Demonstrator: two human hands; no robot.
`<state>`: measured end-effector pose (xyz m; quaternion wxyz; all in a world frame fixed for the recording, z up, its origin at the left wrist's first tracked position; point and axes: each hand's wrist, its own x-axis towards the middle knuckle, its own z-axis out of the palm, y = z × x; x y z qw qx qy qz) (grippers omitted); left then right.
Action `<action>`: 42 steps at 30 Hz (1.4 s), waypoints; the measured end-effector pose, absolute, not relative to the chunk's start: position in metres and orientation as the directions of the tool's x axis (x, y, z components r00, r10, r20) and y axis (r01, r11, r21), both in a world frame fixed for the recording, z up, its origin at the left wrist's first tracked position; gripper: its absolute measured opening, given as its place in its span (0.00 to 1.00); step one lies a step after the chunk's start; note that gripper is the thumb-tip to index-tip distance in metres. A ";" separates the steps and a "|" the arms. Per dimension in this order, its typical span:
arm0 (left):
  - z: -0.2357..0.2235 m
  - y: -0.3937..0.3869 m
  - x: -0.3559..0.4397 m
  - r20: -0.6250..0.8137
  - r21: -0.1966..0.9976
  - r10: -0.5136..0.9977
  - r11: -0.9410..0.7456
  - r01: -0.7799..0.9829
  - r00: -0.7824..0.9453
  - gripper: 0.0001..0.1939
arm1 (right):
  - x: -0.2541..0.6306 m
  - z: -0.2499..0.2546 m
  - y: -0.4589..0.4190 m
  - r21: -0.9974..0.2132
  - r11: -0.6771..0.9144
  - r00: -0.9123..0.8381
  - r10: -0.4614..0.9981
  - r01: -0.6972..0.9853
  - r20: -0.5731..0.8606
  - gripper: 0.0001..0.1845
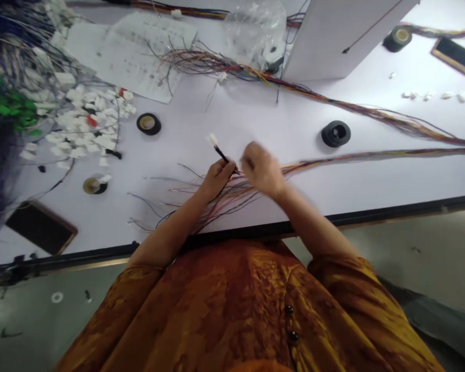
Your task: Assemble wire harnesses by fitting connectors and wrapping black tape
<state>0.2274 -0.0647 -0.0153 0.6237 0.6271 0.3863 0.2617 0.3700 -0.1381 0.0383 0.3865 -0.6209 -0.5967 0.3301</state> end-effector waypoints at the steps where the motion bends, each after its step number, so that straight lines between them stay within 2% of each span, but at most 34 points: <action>1: -0.013 -0.066 0.223 -0.164 0.985 0.790 0.099 0.142 0.590 0.25 | 0.392 0.033 -0.125 -0.853 -0.007 0.118 0.991 0.521 0.064 0.07; 4: -0.006 -0.071 0.212 -0.155 0.988 0.784 0.114 0.106 0.601 0.26 | 0.442 0.018 -0.095 -0.704 -0.031 0.242 0.949 0.710 0.201 0.15; 6: -0.003 -0.071 0.208 -0.113 0.993 0.798 0.067 0.098 0.593 0.26 | 0.447 0.013 -0.088 -0.700 0.034 0.197 0.949 0.713 0.247 0.14; 9: 0.001 -0.068 0.206 0.038 0.981 0.817 -0.140 0.134 0.575 0.26 | 0.425 0.012 -0.093 -0.864 0.143 -0.053 0.990 0.483 0.134 0.17; 11: 0.003 -0.065 0.206 0.142 0.939 0.813 -0.292 0.185 0.564 0.26 | 0.408 0.014 -0.099 -0.946 0.101 -0.217 0.976 0.307 0.034 0.18; 13: 0.005 -0.063 0.207 0.184 0.904 0.804 -0.364 0.224 0.565 0.26 | 0.397 0.014 -0.103 -0.974 0.052 -0.262 0.965 0.221 -0.007 0.16; 16: 0.008 -0.058 0.210 0.174 0.898 0.793 -0.372 0.237 0.584 0.25 | 0.389 0.010 -0.105 -0.960 0.090 -0.165 0.985 0.267 0.046 0.10; 20: 0.014 -0.046 0.214 0.162 0.879 0.761 -0.400 0.258 0.629 0.22 | 0.379 0.003 -0.107 -0.811 0.201 -0.078 0.979 0.550 0.190 0.09; 23: 0.022 -0.035 0.208 0.096 0.818 0.704 -0.459 0.347 0.703 0.21 | 0.373 0.001 -0.105 -0.746 0.191 -0.022 0.973 0.638 0.231 0.11; 26: 0.034 -0.030 0.195 0.063 0.652 0.668 -0.590 0.477 0.741 0.21 | 0.372 0.000 -0.098 -0.810 0.112 0.112 0.970 0.575 0.214 0.12; 29: 0.040 -0.040 0.189 0.208 0.501 0.687 -0.686 0.527 0.696 0.18 | 0.375 -0.001 -0.087 -0.922 -0.023 0.248 0.965 0.388 0.081 0.12; 32: 0.031 -0.064 0.199 0.348 0.455 0.592 -0.785 0.421 0.727 0.18 | 0.377 0.000 -0.078 -0.974 -0.081 0.299 0.954 0.210 -0.015 0.10; 34: 0.017 -0.077 0.210 0.319 0.417 0.518 -0.829 0.374 0.793 0.17 | 0.379 0.001 -0.073 -0.983 -0.072 0.298 0.954 0.169 -0.019 0.09; 39: -0.016 -0.084 0.209 0.169 0.350 0.600 -0.778 0.522 0.782 0.13 | 0.394 0.007 -0.061 -0.992 -0.109 0.279 0.956 0.061 -0.088 0.07; 42: -0.022 -0.086 0.173 0.172 0.381 0.602 -0.771 0.511 0.780 0.10 | 0.409 0.003 -0.046 -0.998 -0.032 0.359 0.933 0.056 -0.010 0.07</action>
